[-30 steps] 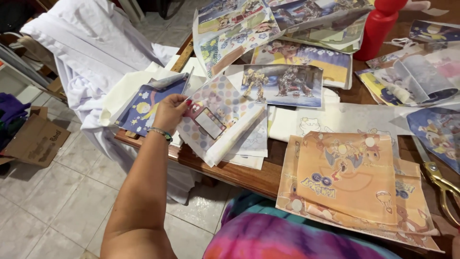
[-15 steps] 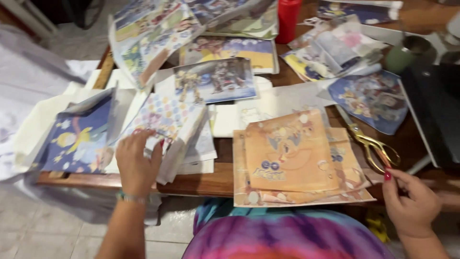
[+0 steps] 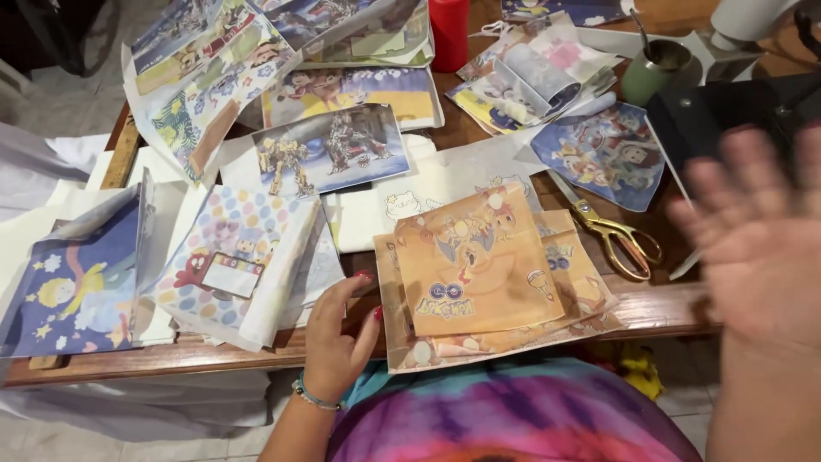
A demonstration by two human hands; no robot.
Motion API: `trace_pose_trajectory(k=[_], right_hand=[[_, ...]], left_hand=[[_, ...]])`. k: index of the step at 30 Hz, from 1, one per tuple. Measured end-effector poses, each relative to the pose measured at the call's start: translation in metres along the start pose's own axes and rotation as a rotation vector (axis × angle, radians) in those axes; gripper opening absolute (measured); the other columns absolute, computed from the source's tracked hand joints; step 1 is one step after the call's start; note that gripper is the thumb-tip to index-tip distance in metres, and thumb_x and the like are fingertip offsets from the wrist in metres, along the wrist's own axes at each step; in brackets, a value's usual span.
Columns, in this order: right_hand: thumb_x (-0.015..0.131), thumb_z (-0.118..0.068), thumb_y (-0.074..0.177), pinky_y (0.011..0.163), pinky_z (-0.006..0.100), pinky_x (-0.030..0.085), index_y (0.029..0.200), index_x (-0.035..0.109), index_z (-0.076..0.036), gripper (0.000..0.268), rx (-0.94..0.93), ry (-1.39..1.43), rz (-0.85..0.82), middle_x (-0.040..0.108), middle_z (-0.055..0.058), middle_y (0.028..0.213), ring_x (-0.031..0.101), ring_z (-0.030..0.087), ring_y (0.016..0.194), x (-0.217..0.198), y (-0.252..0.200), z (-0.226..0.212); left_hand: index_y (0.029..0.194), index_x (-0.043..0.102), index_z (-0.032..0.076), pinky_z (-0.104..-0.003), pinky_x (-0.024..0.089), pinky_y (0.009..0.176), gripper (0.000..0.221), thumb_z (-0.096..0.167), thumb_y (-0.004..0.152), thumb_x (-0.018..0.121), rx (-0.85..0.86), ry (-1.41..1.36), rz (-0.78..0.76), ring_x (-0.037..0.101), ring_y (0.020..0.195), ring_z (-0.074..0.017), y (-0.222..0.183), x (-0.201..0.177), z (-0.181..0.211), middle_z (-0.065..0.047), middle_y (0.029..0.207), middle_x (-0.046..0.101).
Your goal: Cutting out printed designs from paper sheets using scissors and sorting them on a table.
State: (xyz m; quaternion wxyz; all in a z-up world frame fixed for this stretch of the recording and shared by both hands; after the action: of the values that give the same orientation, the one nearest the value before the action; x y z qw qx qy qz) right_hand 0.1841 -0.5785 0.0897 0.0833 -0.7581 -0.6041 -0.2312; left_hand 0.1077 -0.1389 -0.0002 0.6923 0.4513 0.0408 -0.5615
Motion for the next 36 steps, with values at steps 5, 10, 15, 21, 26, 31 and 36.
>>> trace_pose_trajectory(k=[5,10,15,21,26,31,36], right_hand=[[0.054,-0.029,0.105,0.091,0.026,0.055,0.137,0.053,-0.005,0.040,-0.435,-0.467,-0.137,0.064,0.009,0.123,0.070,0.019,0.107,-0.044,-0.004,0.026],[0.062,0.002,0.105,0.060,0.023,0.052,0.105,0.069,0.008,0.010,-0.531,-0.680,-0.186,0.066,0.014,0.079,0.063,0.016,0.064,-0.058,-0.029,0.083],[0.059,-0.011,0.110,0.060,0.028,0.037,0.070,0.056,-0.005,0.041,-0.306,-0.832,-0.118,0.054,0.004,0.064,0.046,0.011,0.060,-0.085,-0.027,0.120],[0.061,-0.010,0.114,0.064,0.025,0.037,0.076,0.058,-0.004,0.039,-0.259,-0.834,-0.134,0.054,0.003,0.067,0.047,0.010,0.064,-0.073,-0.026,0.116],[0.065,-0.012,0.114,0.066,0.026,0.039,0.081,0.063,-0.001,0.035,-0.303,-0.894,-0.151,0.059,0.005,0.071,0.050,0.010,0.066,-0.079,-0.031,0.121],[0.067,-0.012,0.113,0.063,0.026,0.038,0.080,0.063,-0.001,0.035,-0.318,-0.890,-0.148,0.058,0.005,0.069,0.050,0.011,0.063,-0.076,-0.031,0.118],[0.065,-0.011,0.110,0.065,0.026,0.040,0.079,0.065,-0.002,0.032,-0.330,-0.874,-0.154,0.060,0.005,0.070,0.052,0.011,0.065,-0.079,-0.031,0.121]], left_hand=[[0.116,0.066,0.006,-0.040,0.054,0.091,0.024,0.015,0.093,0.064,-0.016,-0.023,-0.079,0.069,0.100,-0.0290,0.011,0.005,0.000,-0.011,0.110,0.072],[0.100,0.068,0.006,-0.040,0.056,0.082,0.011,0.002,0.090,0.064,0.046,-0.005,-0.086,0.071,0.089,-0.0270,0.008,0.008,0.001,-0.010,0.097,0.076],[0.098,0.075,0.009,-0.040,0.056,0.073,0.010,0.012,0.091,0.070,0.053,0.141,-0.081,0.071,0.080,-0.0252,-0.003,0.014,-0.009,-0.004,0.084,0.076],[0.094,0.072,0.010,-0.040,0.054,0.066,0.004,0.012,0.092,0.070,0.093,0.185,-0.074,0.068,0.073,-0.0258,-0.002,0.015,-0.001,-0.004,0.081,0.074],[0.094,0.070,0.010,-0.040,0.055,0.067,0.003,0.012,0.092,0.070,0.098,0.190,-0.067,0.068,0.075,-0.0261,-0.004,0.015,-0.001,-0.004,0.087,0.076],[0.094,0.069,0.010,-0.040,0.054,0.067,0.002,0.012,0.092,0.069,0.112,0.202,-0.080,0.068,0.075,-0.0264,-0.002,0.015,0.001,-0.003,0.089,0.076],[0.093,0.069,0.010,-0.039,0.055,0.066,0.002,0.011,0.091,0.070,0.118,0.195,-0.049,0.070,0.076,-0.0253,-0.005,0.014,-0.001,-0.003,0.087,0.075]])
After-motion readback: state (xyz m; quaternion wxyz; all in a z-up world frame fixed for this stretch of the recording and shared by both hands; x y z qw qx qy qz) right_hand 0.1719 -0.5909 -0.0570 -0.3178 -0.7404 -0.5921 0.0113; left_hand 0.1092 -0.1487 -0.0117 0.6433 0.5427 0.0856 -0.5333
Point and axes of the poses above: each hand's wrist, its own y-axis towards the middle knuckle, its own x-axis out of the palm, z = x × y, the point moved 5 cm from there along y, towards the middle knuckle
